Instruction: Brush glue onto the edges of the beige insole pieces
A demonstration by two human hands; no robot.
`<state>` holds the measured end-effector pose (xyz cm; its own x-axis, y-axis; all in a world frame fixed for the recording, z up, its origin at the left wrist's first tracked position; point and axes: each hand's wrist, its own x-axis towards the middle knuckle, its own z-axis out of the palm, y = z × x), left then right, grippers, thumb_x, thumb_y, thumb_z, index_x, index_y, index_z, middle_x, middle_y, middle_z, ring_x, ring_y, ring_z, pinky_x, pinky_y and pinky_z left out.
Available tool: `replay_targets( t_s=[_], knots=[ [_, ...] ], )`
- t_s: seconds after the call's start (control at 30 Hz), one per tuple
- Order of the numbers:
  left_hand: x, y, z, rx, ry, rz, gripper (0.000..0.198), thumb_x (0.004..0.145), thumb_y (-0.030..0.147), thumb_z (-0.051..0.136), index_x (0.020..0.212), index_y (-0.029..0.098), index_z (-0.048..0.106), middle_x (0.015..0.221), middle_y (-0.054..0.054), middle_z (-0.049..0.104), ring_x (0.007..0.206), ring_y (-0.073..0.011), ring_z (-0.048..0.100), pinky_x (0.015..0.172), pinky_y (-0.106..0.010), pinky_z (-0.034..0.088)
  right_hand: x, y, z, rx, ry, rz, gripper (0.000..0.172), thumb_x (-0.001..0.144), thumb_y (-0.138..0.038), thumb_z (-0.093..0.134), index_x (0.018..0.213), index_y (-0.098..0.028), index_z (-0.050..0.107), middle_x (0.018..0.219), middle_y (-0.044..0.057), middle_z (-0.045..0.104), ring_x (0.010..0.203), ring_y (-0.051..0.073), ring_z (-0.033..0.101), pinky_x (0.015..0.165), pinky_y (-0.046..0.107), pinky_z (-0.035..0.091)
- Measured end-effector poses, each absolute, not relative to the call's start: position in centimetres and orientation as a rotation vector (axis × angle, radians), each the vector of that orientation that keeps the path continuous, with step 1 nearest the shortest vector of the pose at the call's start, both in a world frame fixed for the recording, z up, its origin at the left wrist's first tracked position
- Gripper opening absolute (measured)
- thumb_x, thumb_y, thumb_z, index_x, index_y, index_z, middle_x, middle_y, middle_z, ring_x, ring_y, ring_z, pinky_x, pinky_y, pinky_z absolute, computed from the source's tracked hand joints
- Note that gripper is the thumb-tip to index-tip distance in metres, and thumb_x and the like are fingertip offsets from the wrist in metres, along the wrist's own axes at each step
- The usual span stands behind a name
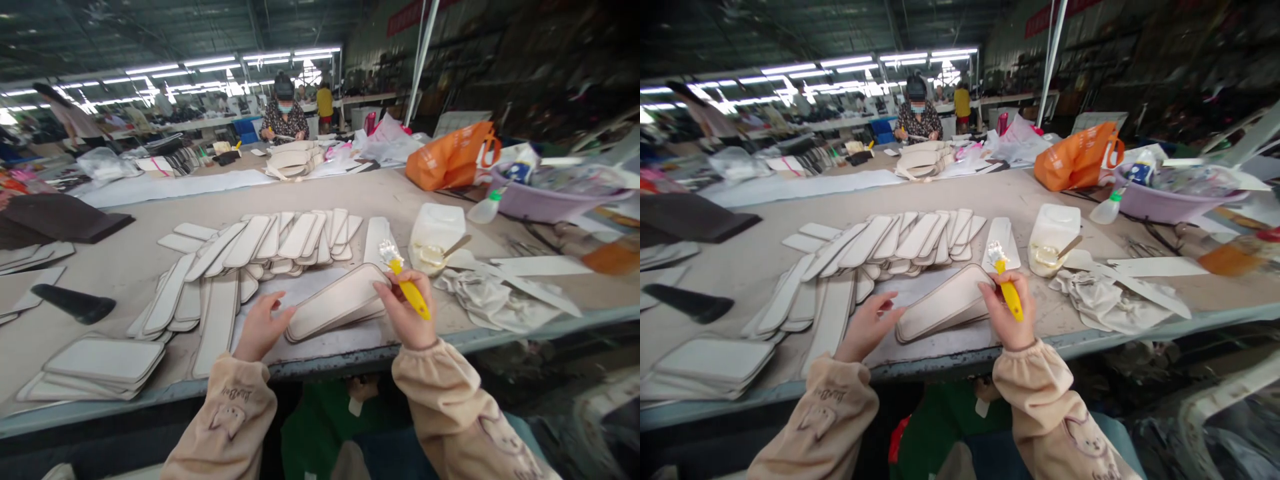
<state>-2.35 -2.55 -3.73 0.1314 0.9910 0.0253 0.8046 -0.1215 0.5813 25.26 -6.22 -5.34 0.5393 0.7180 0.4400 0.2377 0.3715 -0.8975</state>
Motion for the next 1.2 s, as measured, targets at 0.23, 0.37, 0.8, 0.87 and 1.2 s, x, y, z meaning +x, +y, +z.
replay_targets(
  t_s=[0.23,0.37,0.8,0.87,1.2],
  knots=[
    [0.3,-3.1,-1.6,1.824,1.209,0.527,0.031,0.078,0.043,0.062,0.091,0.016,0.069,0.085,-0.004,0.067,0.080,-0.0192,0.060,0.071,-0.027,0.044,26.2,-6.8,-0.3,-0.958,-0.872,0.538,0.045,0.062,-0.028,0.083,0.087,-0.026,0.046,0.081,-0.003,0.060,0.075,0.015,0.063,0.068,0.029,0.052],
    [2.4,-5.6,-2.7,1.536,1.120,0.526,0.028,0.079,0.041,0.063,0.075,0.014,0.065,0.068,0.000,0.059,0.064,-0.0127,0.050,0.057,-0.022,0.037,27.6,-5.9,-0.6,-0.962,-0.776,0.574,0.043,0.061,-0.029,0.082,0.084,-0.025,0.045,0.073,-0.005,0.055,0.064,0.012,0.057,0.059,0.026,0.047],
    [8.5,-11.4,-4.9,0.752,0.859,0.515,0.046,0.081,0.041,0.066,0.117,0.013,0.059,0.093,-0.011,0.069,0.076,-0.0185,0.065,0.057,-0.023,0.050,30.5,-4.9,-2.9,-1.084,-0.817,0.462,0.034,0.068,-0.030,0.074,0.082,-0.024,0.044,0.063,-0.008,0.044,0.056,0.010,0.041,0.055,0.023,0.035],
    [8.4,-11.7,-5.0,0.759,0.848,0.420,0.051,0.079,0.037,0.069,0.122,0.012,0.056,0.098,-0.013,0.069,0.081,-0.0213,0.067,0.058,-0.024,0.052,30.9,-4.9,-3.1,-1.115,-0.806,0.449,0.033,0.068,-0.031,0.074,0.082,-0.024,0.044,0.064,-0.008,0.045,0.056,0.010,0.042,0.055,0.023,0.036],
    [7.1,-11.4,-5.2,0.805,0.778,0.289,0.044,0.078,0.030,0.070,0.115,0.009,0.057,0.104,-0.016,0.069,0.090,-0.0257,0.069,0.064,-0.026,0.058,31.5,-5.1,-4.0,-1.222,-0.897,0.339,0.028,0.070,-0.028,0.070,0.081,-0.023,0.045,0.066,-0.007,0.047,0.059,0.010,0.043,0.060,0.024,0.037]
  ],
)
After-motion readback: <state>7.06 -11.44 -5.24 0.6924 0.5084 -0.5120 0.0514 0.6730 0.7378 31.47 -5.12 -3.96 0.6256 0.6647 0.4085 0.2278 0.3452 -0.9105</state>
